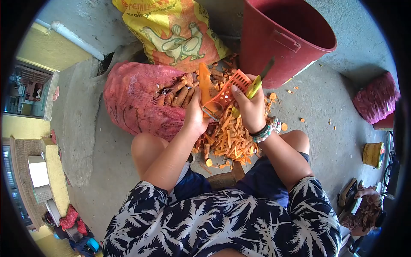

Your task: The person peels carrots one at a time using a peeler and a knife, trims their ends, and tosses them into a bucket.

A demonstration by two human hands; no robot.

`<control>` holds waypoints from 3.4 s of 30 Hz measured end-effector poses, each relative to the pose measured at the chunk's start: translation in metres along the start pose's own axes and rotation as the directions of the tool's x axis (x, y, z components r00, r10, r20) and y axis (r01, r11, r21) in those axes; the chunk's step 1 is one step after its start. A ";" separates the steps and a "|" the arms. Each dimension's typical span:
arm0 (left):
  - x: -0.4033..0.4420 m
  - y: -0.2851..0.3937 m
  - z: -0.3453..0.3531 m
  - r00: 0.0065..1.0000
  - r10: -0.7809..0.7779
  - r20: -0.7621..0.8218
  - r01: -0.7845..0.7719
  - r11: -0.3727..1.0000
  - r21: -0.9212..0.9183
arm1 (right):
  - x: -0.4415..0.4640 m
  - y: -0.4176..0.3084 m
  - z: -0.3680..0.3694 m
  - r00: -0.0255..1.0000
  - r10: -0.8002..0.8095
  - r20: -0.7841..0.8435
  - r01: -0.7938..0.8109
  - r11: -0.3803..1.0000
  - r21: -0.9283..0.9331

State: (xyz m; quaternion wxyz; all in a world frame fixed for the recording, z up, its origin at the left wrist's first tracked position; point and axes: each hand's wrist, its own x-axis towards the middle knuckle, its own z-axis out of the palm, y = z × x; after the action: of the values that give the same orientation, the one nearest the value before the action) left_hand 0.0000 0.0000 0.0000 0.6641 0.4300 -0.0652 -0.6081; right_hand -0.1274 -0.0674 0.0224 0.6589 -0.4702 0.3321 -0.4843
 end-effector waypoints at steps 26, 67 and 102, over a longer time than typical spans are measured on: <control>-0.017 0.004 -0.009 0.936 -0.280 0.212 0.287 0.958 0.002 | 0.107 -0.005 -0.075 0.863 -0.287 -0.416 0.291 0.955 -0.055; 0.005 -0.006 -0.019 0.964 -0.128 0.233 0.144 0.988 -0.055 | 0.093 -0.008 -0.058 0.932 -0.267 -0.247 0.249 0.963 -0.104; -0.008 -0.013 -0.010 0.955 -0.222 0.197 0.244 0.965 -0.095 | 0.111 0.009 -0.065 0.754 -0.626 -0.196 0.534 0.760 -0.371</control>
State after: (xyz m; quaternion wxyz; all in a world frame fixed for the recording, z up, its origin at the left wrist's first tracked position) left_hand -0.0056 0.0137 -0.0108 0.6029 0.3366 -0.0392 -0.7223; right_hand -0.1483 -0.1912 -0.0063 0.3363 -0.5606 0.3339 -0.6791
